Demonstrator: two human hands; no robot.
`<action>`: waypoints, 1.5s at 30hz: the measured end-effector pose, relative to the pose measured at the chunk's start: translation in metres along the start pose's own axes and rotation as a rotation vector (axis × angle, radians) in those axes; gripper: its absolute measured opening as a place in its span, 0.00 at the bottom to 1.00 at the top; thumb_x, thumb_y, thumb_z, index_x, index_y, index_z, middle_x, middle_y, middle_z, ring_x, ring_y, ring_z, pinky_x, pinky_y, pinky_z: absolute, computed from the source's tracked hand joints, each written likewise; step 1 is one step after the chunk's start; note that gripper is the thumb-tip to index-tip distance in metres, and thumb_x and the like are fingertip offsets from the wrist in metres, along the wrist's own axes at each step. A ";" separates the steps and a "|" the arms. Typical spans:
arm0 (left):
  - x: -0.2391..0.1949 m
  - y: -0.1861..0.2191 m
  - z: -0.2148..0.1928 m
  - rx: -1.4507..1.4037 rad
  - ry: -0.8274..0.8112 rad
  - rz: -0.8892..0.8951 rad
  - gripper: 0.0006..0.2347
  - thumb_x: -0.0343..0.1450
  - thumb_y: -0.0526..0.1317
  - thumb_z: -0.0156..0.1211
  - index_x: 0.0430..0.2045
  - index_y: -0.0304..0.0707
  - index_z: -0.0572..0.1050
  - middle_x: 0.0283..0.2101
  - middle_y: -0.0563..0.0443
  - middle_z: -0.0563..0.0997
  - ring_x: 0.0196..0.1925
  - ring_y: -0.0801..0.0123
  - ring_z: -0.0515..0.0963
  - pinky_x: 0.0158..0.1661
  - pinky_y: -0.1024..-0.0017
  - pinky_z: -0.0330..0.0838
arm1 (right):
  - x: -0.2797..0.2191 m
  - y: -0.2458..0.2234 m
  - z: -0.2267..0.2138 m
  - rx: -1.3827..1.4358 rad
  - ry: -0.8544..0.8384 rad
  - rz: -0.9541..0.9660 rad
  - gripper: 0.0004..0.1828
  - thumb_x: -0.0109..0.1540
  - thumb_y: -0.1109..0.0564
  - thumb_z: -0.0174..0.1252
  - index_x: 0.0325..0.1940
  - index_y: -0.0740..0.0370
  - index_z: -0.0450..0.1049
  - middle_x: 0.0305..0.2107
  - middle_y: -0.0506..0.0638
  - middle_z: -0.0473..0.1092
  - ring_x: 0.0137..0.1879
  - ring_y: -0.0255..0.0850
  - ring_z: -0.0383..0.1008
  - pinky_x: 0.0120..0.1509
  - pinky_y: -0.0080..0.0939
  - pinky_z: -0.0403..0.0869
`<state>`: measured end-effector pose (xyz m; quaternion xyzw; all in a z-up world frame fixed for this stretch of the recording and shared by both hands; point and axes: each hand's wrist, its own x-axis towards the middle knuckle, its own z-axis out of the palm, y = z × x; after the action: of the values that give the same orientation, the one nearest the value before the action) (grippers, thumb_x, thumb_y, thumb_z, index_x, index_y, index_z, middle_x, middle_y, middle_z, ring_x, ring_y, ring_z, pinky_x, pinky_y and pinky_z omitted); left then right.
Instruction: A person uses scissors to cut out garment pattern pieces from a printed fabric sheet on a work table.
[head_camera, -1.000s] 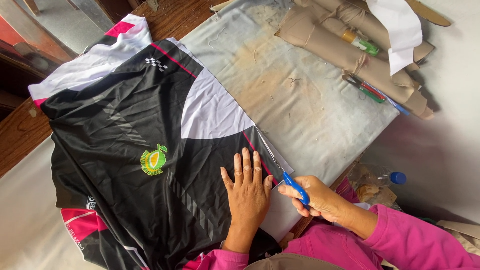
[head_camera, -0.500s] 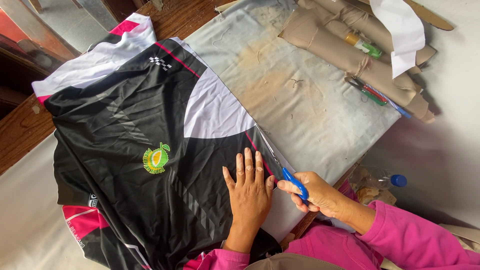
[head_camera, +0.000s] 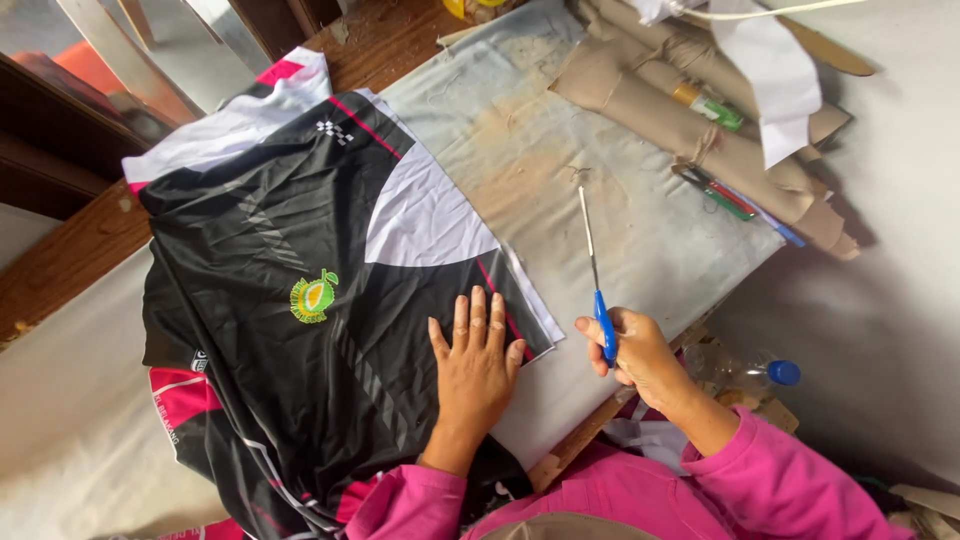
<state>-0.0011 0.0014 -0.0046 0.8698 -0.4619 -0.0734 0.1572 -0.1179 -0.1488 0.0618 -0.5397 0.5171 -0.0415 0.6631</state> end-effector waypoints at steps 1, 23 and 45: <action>0.002 0.000 -0.002 0.012 0.011 -0.001 0.25 0.72 0.54 0.37 0.63 0.45 0.53 0.66 0.43 0.53 0.68 0.54 0.48 0.60 0.40 0.34 | 0.007 0.013 -0.013 0.006 -0.010 -0.012 0.18 0.56 0.49 0.62 0.26 0.66 0.66 0.10 0.57 0.64 0.12 0.40 0.64 0.08 0.24 0.51; 0.003 -0.005 0.019 0.019 0.540 0.181 0.15 0.65 0.44 0.54 0.44 0.44 0.70 0.46 0.51 0.73 0.52 0.63 0.72 0.56 0.63 0.59 | 0.059 0.011 -0.013 -0.460 -0.301 -0.456 0.22 0.51 0.52 0.64 0.42 0.62 0.63 0.28 0.60 0.71 0.37 0.50 0.73 0.42 0.46 0.72; -0.020 -0.012 -0.024 0.203 0.872 -0.434 0.08 0.61 0.34 0.54 0.29 0.49 0.74 0.31 0.59 0.76 0.33 0.61 0.70 0.44 0.64 0.57 | 0.064 0.037 0.000 -0.840 -0.577 -0.548 0.22 0.50 0.49 0.61 0.41 0.54 0.57 0.38 0.43 0.73 0.39 0.39 0.76 0.42 0.41 0.70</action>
<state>0.0037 0.0296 0.0129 0.9065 -0.1662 0.3116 0.2315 -0.1069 -0.1730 -0.0074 -0.8604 0.1289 0.1459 0.4709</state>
